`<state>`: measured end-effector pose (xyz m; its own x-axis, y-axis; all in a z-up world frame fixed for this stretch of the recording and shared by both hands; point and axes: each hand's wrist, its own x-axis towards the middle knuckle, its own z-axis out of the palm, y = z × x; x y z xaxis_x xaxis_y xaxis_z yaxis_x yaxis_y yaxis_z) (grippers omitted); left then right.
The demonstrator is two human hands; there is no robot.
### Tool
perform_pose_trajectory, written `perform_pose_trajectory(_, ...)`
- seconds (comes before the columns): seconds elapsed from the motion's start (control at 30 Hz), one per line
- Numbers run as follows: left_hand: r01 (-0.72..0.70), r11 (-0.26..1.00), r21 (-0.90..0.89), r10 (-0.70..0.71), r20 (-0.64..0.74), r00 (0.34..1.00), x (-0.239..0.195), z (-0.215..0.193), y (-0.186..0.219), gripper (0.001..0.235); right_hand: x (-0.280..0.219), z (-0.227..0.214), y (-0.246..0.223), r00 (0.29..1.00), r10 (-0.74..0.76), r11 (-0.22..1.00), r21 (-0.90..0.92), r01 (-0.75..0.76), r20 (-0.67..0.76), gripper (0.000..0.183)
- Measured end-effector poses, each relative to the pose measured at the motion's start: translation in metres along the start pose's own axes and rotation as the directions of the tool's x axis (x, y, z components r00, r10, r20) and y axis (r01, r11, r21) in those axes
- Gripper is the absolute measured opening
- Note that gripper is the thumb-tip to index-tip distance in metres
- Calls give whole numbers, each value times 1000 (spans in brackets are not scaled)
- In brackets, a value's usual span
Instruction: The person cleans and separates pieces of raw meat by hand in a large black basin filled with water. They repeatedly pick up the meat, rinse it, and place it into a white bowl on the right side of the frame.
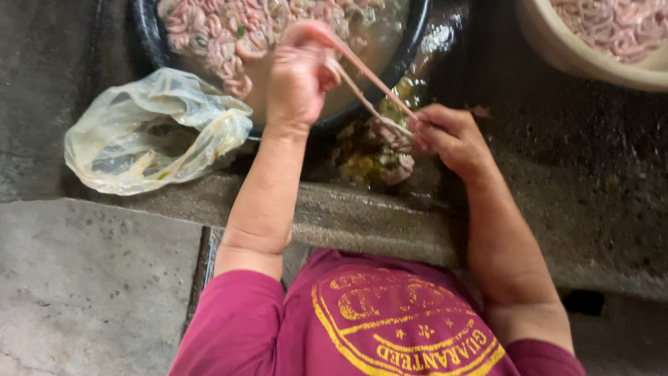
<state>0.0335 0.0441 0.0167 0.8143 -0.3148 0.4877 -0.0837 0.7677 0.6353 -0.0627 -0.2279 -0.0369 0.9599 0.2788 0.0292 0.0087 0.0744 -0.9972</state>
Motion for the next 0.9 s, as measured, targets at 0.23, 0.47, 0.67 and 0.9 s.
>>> perform_pose_trajectory(0.23, 483, 777, 404, -540, 32, 841, -22, 36, -55, 64, -6, 3, -7, 982, -71, 970, -242, 27, -174, 22)
perform_pose_trajectory(0.47, 430, 561, 708, -537, -84, 839, -41, 27, -82, 15, -10, 12, -14, 957, -175, 920, -386, 75, -232, 11)
perform_pose_trajectory(0.67, 378, 925, 23, -372, -130, 919, -19, -5, -30, 20, -4, 8, -6, 986, -45, 889, -458, -33, -158, 11)
perform_pose_trajectory(0.9, -95, 320, 943, -195, 164, 967, -38, 36, -62, 77, -13, 14, -16, 970, 38, 987, -144, -75, -240, 13)
